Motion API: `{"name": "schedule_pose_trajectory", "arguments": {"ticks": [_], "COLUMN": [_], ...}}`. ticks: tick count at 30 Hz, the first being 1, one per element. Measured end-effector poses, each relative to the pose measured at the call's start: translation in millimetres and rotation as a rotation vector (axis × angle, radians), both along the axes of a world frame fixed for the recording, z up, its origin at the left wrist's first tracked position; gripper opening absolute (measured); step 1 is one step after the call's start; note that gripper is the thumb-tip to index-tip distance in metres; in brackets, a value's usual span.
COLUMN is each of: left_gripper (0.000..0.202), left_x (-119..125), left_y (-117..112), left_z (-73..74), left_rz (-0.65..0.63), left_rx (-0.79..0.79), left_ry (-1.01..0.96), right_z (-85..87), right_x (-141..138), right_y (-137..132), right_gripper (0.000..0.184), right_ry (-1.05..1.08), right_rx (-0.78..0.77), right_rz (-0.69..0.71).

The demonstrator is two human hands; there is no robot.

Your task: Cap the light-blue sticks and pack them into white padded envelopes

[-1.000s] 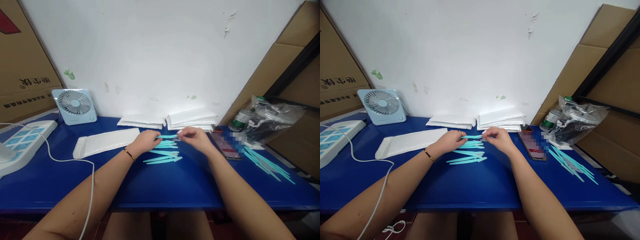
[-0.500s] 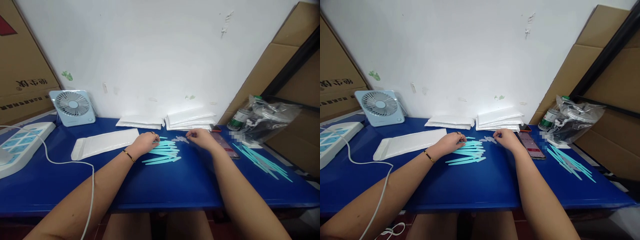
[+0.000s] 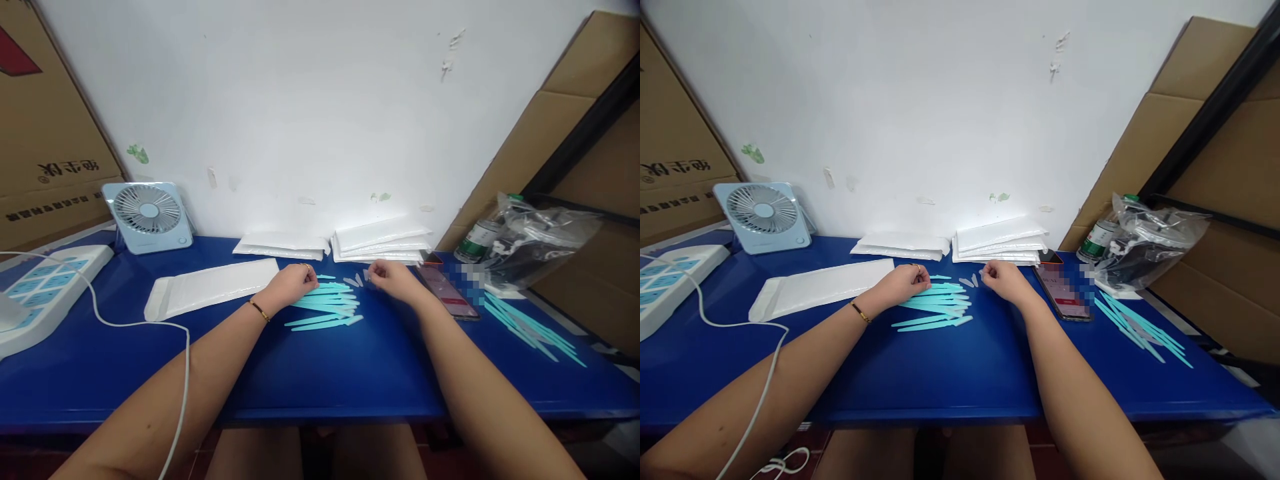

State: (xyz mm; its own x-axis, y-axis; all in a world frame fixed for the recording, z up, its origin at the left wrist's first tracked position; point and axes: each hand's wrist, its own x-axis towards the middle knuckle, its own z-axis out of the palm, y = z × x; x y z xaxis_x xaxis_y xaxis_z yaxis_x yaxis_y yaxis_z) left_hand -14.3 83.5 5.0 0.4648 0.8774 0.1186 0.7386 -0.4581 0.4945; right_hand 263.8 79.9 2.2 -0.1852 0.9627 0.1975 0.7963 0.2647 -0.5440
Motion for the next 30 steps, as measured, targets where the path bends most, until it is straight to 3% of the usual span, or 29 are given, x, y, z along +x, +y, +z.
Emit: {"name": "schedule_pose_trajectory", "arguments": {"ticks": [5, 17, 26, 30], "left_gripper": [0.022, 0.024, 0.029, 0.028], "left_x": [-0.6, 2.4, 8.4, 4.6], "left_y": [0.3, -1.0, -14.1, -10.3], "left_z": [4.1, 5.0, 12.7, 10.1], "left_rz": [0.057, 0.029, -0.097, -0.054], "left_rx": [-0.002, -0.027, -0.121, -0.016], "left_ry": [-0.091, -0.178, -0.135, -0.010], "right_z": [6.7, 12.3, 22.0, 16.1], "right_x": [-10.6, -27.4, -29.1, -22.3], "right_y": [-6.6, -14.8, -25.7, -17.3], "right_gripper": [0.023, 0.024, 0.031, 0.024], "right_ry": [0.332, 0.464, 0.368, 0.094], "right_rx": [-0.100, -0.194, -0.305, -0.065], "right_rz": [0.202, 0.290, 0.345, 0.205]}}
